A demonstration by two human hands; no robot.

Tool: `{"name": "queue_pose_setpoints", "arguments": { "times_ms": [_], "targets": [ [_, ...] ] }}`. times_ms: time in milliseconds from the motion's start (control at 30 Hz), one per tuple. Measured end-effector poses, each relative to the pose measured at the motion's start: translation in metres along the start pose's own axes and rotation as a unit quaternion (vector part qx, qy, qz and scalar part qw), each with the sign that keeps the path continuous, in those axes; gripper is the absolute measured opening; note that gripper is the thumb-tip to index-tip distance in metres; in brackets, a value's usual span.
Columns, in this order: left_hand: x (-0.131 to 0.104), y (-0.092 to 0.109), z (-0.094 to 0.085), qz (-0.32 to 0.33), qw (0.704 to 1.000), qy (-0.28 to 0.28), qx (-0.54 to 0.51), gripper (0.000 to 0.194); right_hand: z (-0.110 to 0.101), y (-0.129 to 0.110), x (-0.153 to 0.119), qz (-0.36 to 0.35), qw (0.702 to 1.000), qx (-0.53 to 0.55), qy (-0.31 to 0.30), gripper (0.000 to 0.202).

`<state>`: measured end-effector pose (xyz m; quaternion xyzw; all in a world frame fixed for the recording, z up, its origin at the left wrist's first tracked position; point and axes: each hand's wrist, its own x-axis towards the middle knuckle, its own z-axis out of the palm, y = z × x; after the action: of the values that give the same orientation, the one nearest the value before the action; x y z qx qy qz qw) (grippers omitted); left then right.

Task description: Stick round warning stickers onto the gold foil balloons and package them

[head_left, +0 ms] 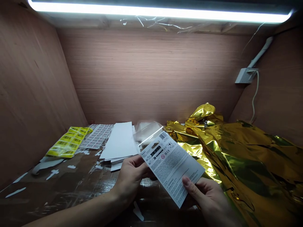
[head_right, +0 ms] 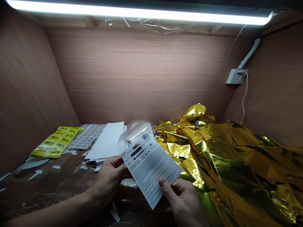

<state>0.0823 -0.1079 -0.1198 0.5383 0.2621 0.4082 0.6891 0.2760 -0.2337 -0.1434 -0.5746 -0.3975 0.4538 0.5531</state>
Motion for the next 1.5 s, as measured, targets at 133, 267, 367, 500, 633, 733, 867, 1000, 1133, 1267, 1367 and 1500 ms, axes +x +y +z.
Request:
{"name": "queue_pose_setpoints", "arguments": {
  "times_ms": [133,267,367,500,633,733,867,1000,1133,1267,1367,1500],
  "targets": [
    [-0.001,0.001,0.000,-0.003,1.000,-0.004,0.023,0.028,-0.001,0.001,0.001,0.001,1.000,0.007,-0.001,0.055],
    [-0.003,0.004,0.001,0.009,0.997,-0.058,0.046,0.022,-0.006,0.002,0.003,-0.033,0.998,-0.016,0.050,0.054],
    [-0.003,0.005,-0.001,0.011,0.997,-0.074,0.024,0.020,-0.007,0.000,0.003,-0.043,0.997,-0.028,0.056,0.054],
    [0.000,0.011,-0.005,0.005,0.988,-0.125,-0.093,0.034,-0.006,-0.003,0.000,-0.054,0.996,-0.041,0.055,0.057],
    [0.008,0.018,-0.006,-0.030,0.991,-0.062,-0.111,0.031,-0.006,-0.001,-0.002,-0.051,0.997,-0.045,0.046,0.055],
    [0.009,0.013,-0.004,-0.038,0.992,-0.016,-0.119,0.028,-0.003,0.003,-0.002,-0.074,0.993,-0.054,0.068,0.052],
    [0.001,-0.001,0.004,-0.063,0.983,-0.005,-0.172,0.031,0.007,0.002,-0.003,-0.109,0.987,-0.053,0.106,0.052],
    [-0.008,-0.004,0.017,-0.079,0.972,-0.014,-0.221,0.031,0.017,-0.004,-0.005,-0.112,0.985,-0.031,0.131,0.051],
    [-0.008,0.004,0.018,-0.083,0.975,-0.015,-0.207,0.030,0.019,-0.007,-0.006,-0.115,0.986,-0.060,0.102,0.054],
    [0.002,0.014,0.007,-0.067,0.976,0.013,-0.206,0.029,0.011,-0.010,-0.005,-0.104,0.989,-0.084,0.062,0.053],
    [0.009,0.018,0.000,-0.061,0.974,0.024,-0.215,0.023,0.006,-0.016,-0.007,-0.085,0.995,-0.044,0.031,0.049],
    [0.006,0.013,0.004,-0.073,0.974,0.038,-0.212,0.021,0.009,-0.025,-0.009,-0.100,0.991,-0.039,0.084,0.046]
  ]
}}
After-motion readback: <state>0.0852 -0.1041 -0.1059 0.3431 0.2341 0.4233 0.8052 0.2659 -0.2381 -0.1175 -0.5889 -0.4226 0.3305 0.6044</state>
